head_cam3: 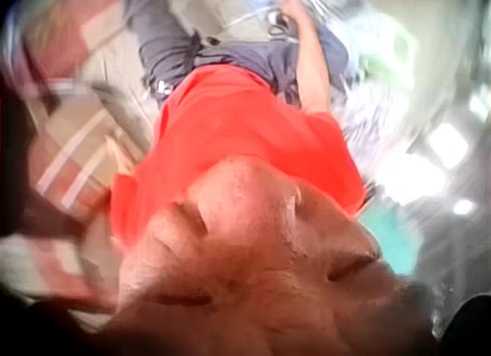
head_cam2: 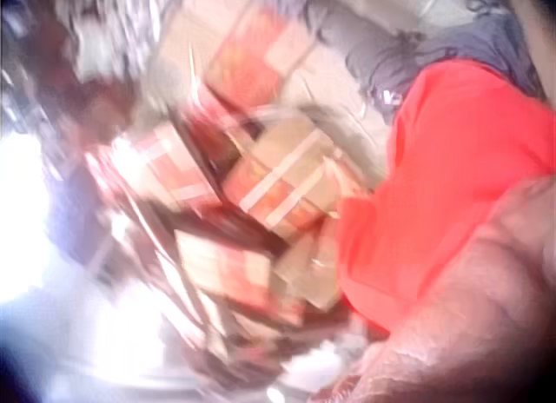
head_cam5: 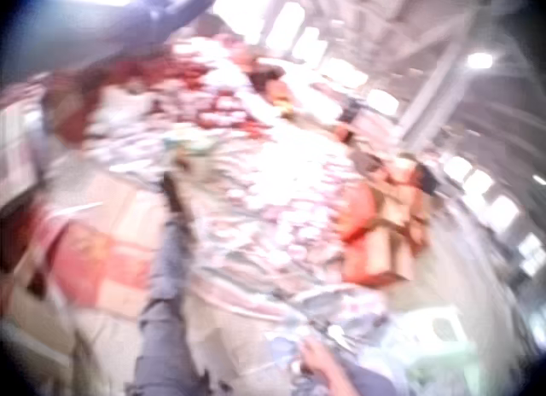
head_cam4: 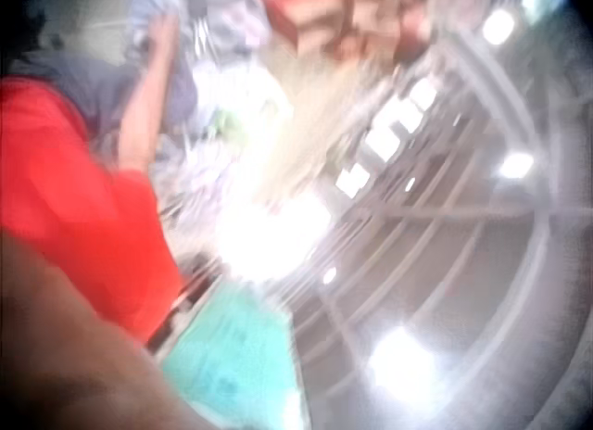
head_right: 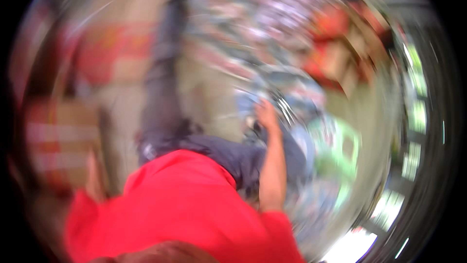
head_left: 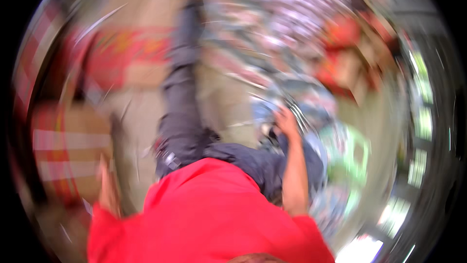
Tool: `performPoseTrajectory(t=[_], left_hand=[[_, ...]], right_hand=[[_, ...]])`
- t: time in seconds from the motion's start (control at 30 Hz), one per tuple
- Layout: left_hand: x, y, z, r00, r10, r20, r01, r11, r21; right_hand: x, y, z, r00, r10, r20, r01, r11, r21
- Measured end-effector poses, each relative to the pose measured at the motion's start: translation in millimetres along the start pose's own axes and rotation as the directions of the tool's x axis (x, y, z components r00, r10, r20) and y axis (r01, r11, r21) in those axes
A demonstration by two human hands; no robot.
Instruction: The person sits on the floor and repeatedly folds flat cardboard pieces into small boxes. They tuck flaps and press edges to form the box shape, then place each finished box aside. The process is repeated multiple times with identical cardboard pieces.
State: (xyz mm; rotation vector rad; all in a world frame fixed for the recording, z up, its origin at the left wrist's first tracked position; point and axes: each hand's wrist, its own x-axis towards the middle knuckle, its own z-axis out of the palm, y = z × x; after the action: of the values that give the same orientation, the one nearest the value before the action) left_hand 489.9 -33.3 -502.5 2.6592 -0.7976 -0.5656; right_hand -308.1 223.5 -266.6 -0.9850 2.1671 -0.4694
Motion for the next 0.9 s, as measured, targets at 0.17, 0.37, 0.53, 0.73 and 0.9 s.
performPoseTrajectory(t=[0.17, 0.37, 0.53, 0.73, 0.9], left_hand=[[-48.5, -109.6, -70.8, 0.734, -0.562, -0.382, 0.606, 0.795, -0.004], [-148.6, -132.7, -9.3, 0.824, -0.565, 0.03, 0.545, 0.778, -0.312], [-141.5, -134.9, 16.1, 0.824, -0.555, 0.114, 0.554, 0.749, -0.363], [-205.9, 38.6, 50.6, 0.958, 0.285, -0.009, -0.278, 0.927, -0.252], [-172.4, 138.9, 129.0, 0.951, -0.056, 0.305, 0.191, 0.88, -0.435]], right_hand=[[55.1, -18.7, 63.5, 0.987, 0.01, 0.16, -0.009, 1.0, -0.01], [46.8, -40.9, 52.7, 0.976, -0.055, 0.21, 0.065, 0.997, -0.039], [51.1, -34.2, 50.7, 0.973, -0.03, 0.229, 0.033, 0.999, -0.011], [37.4, 1.5, 59.0, 0.966, 0.054, 0.252, -0.034, 0.996, -0.084], [25.4, -15.4, 67.7, 0.96, 0.102, 0.26, -0.115, 0.993, 0.035]])
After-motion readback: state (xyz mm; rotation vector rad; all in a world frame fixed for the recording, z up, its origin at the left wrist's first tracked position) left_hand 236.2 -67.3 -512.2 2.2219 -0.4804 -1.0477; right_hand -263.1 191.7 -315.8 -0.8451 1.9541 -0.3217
